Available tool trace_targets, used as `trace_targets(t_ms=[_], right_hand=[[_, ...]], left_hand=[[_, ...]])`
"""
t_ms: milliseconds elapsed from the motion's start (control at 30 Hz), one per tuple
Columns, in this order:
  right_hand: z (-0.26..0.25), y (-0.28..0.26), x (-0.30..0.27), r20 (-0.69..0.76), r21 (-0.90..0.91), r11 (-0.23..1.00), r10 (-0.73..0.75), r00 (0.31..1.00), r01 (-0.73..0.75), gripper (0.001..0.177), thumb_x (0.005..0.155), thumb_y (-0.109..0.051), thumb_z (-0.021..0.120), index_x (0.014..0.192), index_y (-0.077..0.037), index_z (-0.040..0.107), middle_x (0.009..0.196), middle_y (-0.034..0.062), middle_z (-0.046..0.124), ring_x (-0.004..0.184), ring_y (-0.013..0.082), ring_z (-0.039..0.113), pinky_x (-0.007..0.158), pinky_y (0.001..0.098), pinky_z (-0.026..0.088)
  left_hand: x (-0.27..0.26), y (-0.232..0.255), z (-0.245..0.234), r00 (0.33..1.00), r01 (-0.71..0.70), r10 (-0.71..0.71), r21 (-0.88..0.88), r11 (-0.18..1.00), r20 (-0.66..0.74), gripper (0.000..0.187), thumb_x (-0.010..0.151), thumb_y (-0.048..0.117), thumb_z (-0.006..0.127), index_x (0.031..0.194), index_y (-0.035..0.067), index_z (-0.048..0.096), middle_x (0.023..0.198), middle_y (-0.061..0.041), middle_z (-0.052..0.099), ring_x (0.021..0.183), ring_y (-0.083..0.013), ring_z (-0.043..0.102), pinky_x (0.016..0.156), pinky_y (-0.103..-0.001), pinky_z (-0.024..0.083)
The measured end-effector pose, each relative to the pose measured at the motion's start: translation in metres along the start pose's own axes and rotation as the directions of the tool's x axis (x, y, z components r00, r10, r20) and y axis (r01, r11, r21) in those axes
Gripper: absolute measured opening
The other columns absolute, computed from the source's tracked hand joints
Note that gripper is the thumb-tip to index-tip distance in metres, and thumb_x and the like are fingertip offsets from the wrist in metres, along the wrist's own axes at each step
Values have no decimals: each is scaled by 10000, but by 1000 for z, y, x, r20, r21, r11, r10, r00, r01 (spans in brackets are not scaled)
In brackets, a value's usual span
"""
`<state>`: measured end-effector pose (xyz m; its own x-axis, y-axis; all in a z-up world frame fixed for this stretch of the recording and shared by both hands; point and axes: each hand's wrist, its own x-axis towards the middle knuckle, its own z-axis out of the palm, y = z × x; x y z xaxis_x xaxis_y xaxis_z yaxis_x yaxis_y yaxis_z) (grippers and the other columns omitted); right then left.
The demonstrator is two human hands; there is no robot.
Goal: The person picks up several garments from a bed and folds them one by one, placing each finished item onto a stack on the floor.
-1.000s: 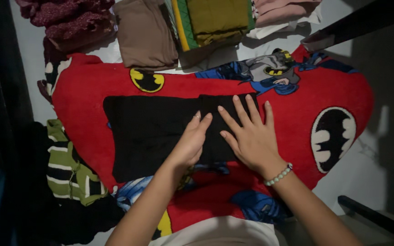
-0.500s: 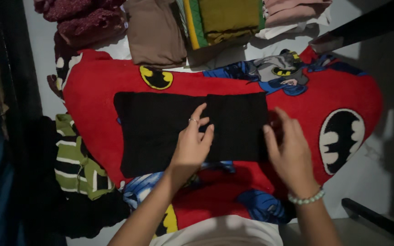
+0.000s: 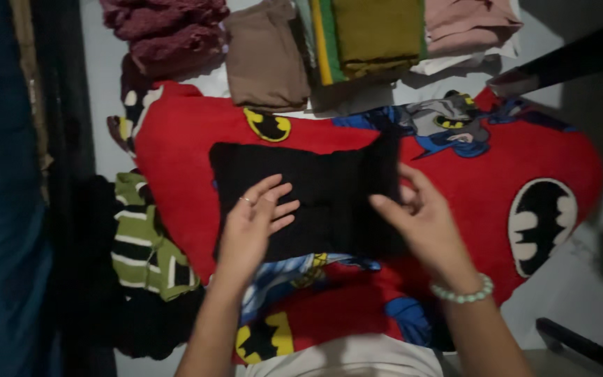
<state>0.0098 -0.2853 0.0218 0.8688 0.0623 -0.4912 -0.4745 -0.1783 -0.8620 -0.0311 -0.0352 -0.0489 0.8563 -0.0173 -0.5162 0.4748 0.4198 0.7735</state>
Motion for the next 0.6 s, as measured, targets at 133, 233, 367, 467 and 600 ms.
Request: trace_targets(t_ms=[133,233,367,467,600], right_hand=[[74,3,-3,141,23,989,-145,979,143,738,885,-37,750,1547,-24,424,772,-87,389,668,9,413,582,164,370],[139,15,0,311,78,982,-188,931,173,814,916,-26,711,1619,-50,300,775,-68,399,693,20,428,619,176,402],[166,19,4,478,30,974,-211,853,224,887,943,-15,680,1661,-66,163,835,-27,451,737,39,461,666,186,433],[152,12,5,486,92,987,-158,860,130,812,937,-27,640,1614,-85,197,909,-15,547,768,61,568,686,210,503],[119,9,2,214,-304,779,-506,836,549,448,1032,-48,612,1476,-87,572,1037,52,619,948,164,634,873,294,534]], left_hand=[[-5,6,-34,989,149,-141,-202,968,55,526,1013,376,425,1431,62,483,1347,-142,658,1121,-217,730,909,-354,612],[-1,-9,-53,944,93,130,-625,775,302,375,1145,236,466,1400,-34,515,1173,-124,662,993,-207,696,798,-335,584],[0,-15,-60,996,77,-85,-195,978,-30,333,1119,295,571,1239,-14,539,969,-62,611,824,-124,617,704,-276,530],[-3,-1,-54,997,60,-68,-224,973,-26,369,1058,292,520,1334,52,568,1069,-34,673,869,-107,631,721,-265,524],[-7,22,-53,1000,23,-26,-129,991,-18,416,1042,265,502,1368,17,579,1224,-49,704,1055,-113,665,920,-261,529]])
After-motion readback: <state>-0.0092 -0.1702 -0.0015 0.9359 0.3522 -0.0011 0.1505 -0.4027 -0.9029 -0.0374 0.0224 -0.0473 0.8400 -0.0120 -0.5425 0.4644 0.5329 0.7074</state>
